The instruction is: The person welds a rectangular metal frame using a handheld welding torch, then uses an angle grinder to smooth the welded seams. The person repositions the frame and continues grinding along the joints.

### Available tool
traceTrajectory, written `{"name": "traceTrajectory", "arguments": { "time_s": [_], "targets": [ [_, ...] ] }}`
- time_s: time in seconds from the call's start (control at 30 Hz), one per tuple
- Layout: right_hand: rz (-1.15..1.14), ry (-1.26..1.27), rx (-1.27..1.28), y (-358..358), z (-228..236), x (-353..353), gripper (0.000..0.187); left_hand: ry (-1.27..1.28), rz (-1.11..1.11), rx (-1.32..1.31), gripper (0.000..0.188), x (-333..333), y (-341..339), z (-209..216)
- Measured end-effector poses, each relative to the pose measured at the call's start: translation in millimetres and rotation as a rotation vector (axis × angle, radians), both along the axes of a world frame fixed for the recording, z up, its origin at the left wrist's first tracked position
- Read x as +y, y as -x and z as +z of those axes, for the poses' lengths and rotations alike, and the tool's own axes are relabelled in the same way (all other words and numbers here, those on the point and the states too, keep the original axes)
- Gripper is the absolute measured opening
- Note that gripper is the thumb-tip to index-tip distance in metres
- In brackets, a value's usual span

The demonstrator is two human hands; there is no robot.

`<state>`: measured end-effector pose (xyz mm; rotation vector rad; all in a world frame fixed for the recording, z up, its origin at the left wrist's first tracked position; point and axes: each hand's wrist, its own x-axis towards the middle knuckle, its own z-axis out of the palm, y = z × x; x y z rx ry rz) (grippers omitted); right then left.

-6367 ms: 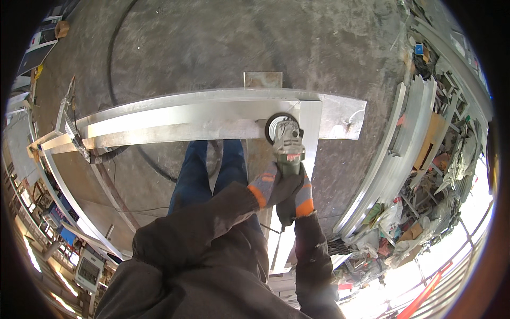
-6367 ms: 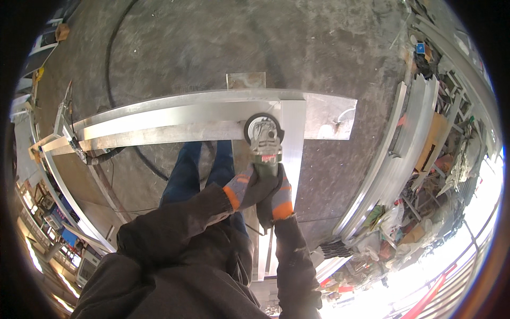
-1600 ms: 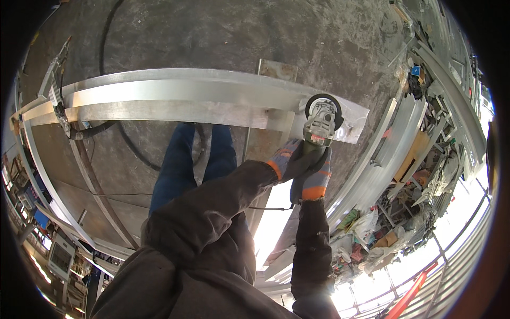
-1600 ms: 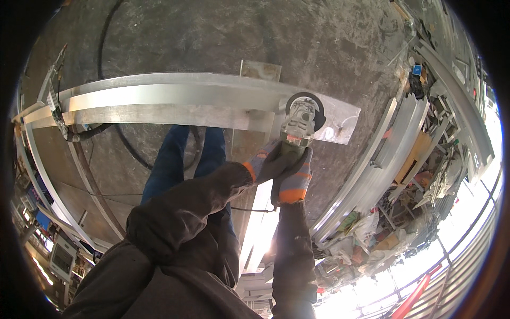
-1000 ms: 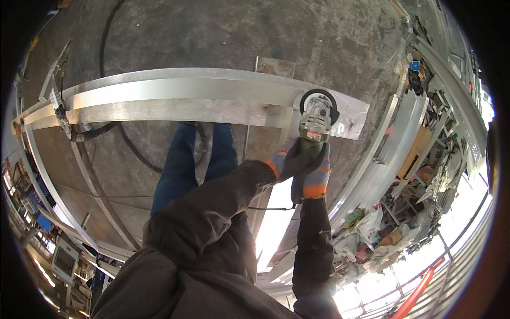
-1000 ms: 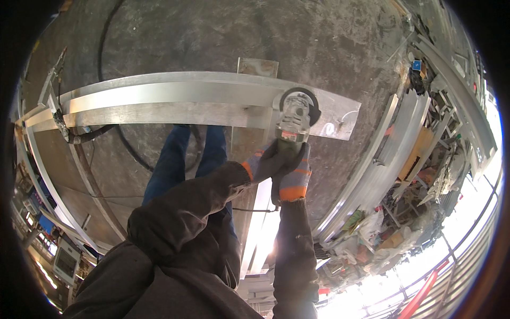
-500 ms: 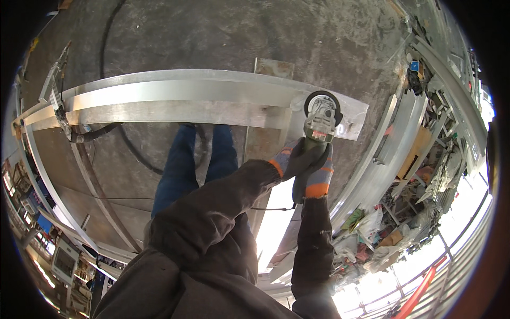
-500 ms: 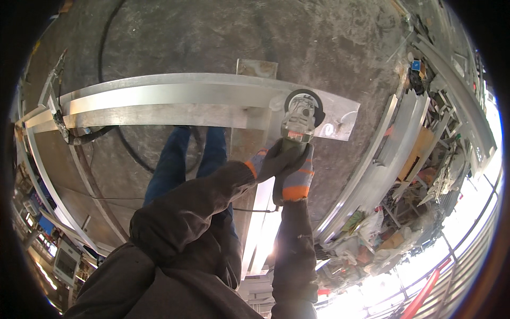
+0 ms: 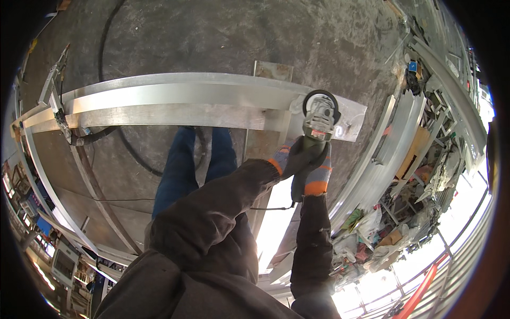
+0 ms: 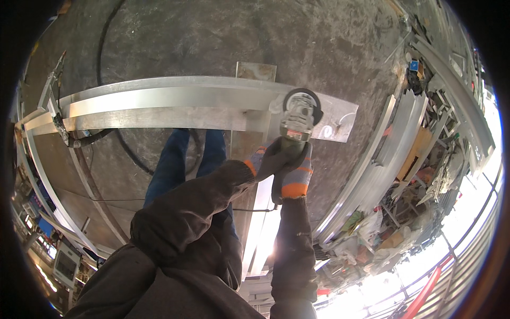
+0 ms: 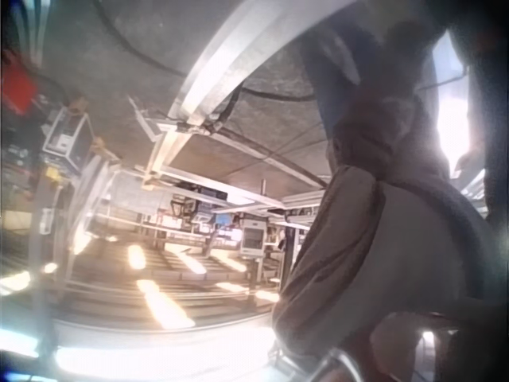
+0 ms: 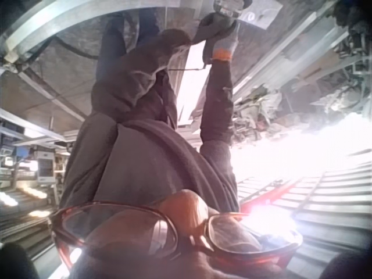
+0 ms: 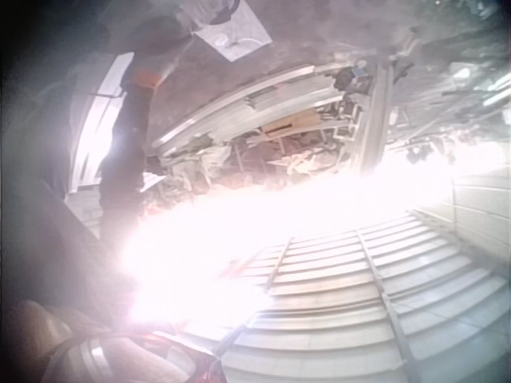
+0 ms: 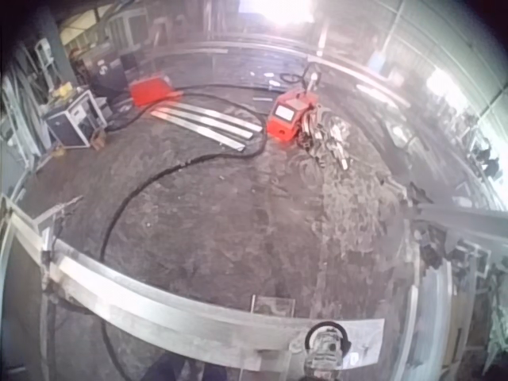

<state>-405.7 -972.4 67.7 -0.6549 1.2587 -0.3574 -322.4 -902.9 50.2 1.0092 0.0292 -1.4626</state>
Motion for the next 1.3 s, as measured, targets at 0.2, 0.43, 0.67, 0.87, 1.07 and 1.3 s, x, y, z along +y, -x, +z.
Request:
{"name": "traceTrajectory", "arguments": {
  "time_s": [0.2, 0.43, 0.67, 0.87, 1.07, 1.3],
  "targets": [
    [0.182, 0.174, 0.093, 17, -27, -2, 0.034, 0.063, 0.127, 0.179, 0.039, -3, -2, 0],
    [0.329, 0.312, 0.162, 51, -22, 8, 0.028, -0.005, -0.217, -0.013, 0.052, 14, -7, 13],
    [0.767, 0.548, 0.202, 41, -23, 40, 0.031, -0.008, -0.235, -0.244, 0.030, 49, -4, 8],
    [0.681, 0.306, 0.320, 43, -20, 54, 0.036, 0.055, -0.267, -0.884, 0.022, 59, -8, 25],
    [0.414, 0.009, -0.013, 49, -29, 39, 0.034, -0.055, -0.461, -0.472, 0.022, 40, -13, 17],
    [0.682, 0.361, 0.242, 48, -31, 44, 0.038, -0.051, -0.240, -0.650, 0.024, 53, 18, -10]
  ]
}}
